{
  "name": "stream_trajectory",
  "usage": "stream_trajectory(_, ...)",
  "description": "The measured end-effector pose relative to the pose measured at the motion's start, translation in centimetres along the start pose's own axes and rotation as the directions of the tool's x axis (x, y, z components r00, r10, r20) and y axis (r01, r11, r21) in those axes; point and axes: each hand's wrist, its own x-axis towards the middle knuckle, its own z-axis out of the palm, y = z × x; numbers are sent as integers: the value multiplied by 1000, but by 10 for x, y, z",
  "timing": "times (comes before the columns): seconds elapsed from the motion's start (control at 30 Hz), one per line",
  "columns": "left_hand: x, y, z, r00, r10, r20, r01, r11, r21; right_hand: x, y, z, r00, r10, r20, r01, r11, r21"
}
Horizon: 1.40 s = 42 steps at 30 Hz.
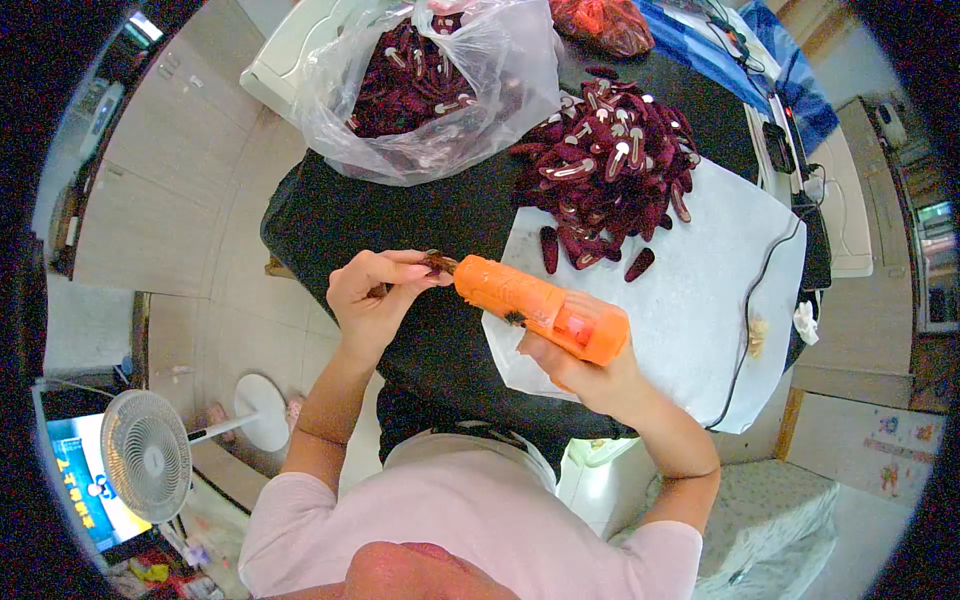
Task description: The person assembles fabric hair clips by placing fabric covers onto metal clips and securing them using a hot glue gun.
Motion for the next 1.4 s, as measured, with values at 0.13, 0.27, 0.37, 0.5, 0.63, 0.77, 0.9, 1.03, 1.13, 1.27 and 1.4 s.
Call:
stream_trajectory(0.13, 0, 0, 1, 1000, 7, -8, -7, 1000, -9, 0, -2, 0, 1000, 6, 1, -6, 1000, 13)
stream_trajectory(0.27, 0, 0, 1, 1000, 7, -13, -7, 1000, -19, 1, -1, 1, 1000, -2, -2, 3, 1000, 12)
stream_trajectory(0.37, 1, 1, 1, 1000, 9, -14, -10, 1000, -14, 2, 0, 0, 1000, -24, 12, 23, 999, 24)
stream_trajectory(0.5, -1, -1, -1, 999, 33, -3, -32, 999, 39, 2, -1, 1, 1000, -17, 11, 17, 999, 37)
stream_trajectory(0.63, 0, 1, 0, 999, 35, -11, -35, 998, 51, 1, -2, 1, 1000, 4, -10, -4, 1000, 29)
stream_trajectory(0.77, -1, 0, 1, 999, -16, -29, 16, 999, -31, 0, -2, 1, 999, 16, -30, -15, 999, 43)
stream_trajectory(0.9, 0, 1, 0, 1000, -9, -25, 9, 1000, -18, 0, 1, -1, 1000, -9, -16, 9, 999, 39)
stream_trajectory(1.03, -1, -1, 0, 1000, 2, -28, -4, 999, -51, -1, -2, -1, 1000, 10, -17, -10, 1000, 26)
stream_trajectory(1.13, -1, -1, 1, 999, -7, -36, 4, 996, -86, 0, -2, 0, 1000, 19, -19, -18, 999, 41)
stream_trajectory(1.27, -2, -2, 0, 999, -7, -38, 3, 995, -99, -1, -2, 0, 1000, 15, -19, -15, 999, 35)
stream_trajectory(1.4, -2, 0, 1, 999, -17, -44, 12, 994, -113, -1, -3, 0, 1000, 6, -9, -6, 1000, 25)
